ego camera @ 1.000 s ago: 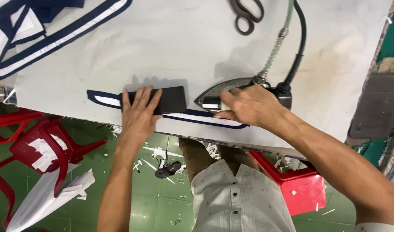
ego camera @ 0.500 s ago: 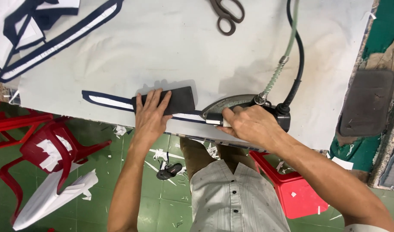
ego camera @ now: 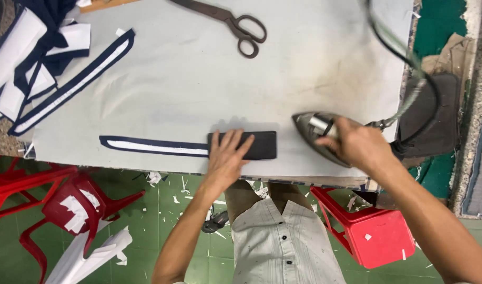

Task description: The person irons a long, white fabric strip with a dark blue border on a work table. They use a steam iron and a black rectangular pressing block to smooth the material, occasionally adjusting the strip's position. Scissors and a ruler are visible on the table.

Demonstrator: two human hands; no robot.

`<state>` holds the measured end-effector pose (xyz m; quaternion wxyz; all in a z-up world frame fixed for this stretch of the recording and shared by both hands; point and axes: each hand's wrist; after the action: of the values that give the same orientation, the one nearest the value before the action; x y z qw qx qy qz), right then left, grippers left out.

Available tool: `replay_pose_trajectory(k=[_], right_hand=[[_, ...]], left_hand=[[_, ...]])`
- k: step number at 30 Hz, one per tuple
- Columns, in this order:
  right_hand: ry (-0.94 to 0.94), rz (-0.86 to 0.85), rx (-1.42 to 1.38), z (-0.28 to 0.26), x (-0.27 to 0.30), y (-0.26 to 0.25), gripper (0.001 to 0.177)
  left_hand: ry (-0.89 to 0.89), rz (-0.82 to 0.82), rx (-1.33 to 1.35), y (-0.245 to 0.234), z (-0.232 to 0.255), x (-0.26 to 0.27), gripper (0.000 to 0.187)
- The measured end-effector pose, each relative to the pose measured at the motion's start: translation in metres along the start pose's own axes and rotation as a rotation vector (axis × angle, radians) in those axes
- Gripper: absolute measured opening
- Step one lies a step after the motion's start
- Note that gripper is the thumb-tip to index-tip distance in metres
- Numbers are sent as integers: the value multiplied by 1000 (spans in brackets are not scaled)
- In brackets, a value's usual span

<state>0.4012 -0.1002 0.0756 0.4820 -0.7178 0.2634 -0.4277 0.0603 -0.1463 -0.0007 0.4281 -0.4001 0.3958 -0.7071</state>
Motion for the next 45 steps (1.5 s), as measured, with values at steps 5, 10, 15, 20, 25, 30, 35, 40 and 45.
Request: replay_pose_trajectory(k=[5,10,15,20,25,30,35,40,45], right_hand=[[253,117,-281,11,-26,-30,68],[279,239,-420,9,-68,-38,65],[278,481,-502,13,-94,-33,58],[191,394,-199,-23,-45,-55,55],[76,538,166,-21,-28,-3,67],[79,719,492,-33,-45,24,60],[-61,862,258,-87,-81,24,62],[-149,881,107,-130,-122,16,54],[-311,856,10,-199,-186,5,53]], left_hand=[[119,-33,19,29,42,-16,73],[108,-45,14,16,45,-34,72],[46,-19,-42,-14,5,-66,76],[-1,52,-4,-24,-39,-84,66],[-49,161,-70,-70,-59,-89,76],[-181,214,-59,-79,-109,-96,71],[-13,634,-227,-14,-137,-84,44],[-224,320,-158,-22,-122,-15,78],[-225,288,-77,23,-178,-5,91]])
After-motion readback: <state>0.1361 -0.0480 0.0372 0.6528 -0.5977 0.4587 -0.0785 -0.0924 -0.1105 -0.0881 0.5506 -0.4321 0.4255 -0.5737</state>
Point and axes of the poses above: each hand's wrist, its own x-axis away from the middle knuckle, its own y-axis out of the palm, z = x × y, and after that the axes turned 10 degrees about -y, right-handed
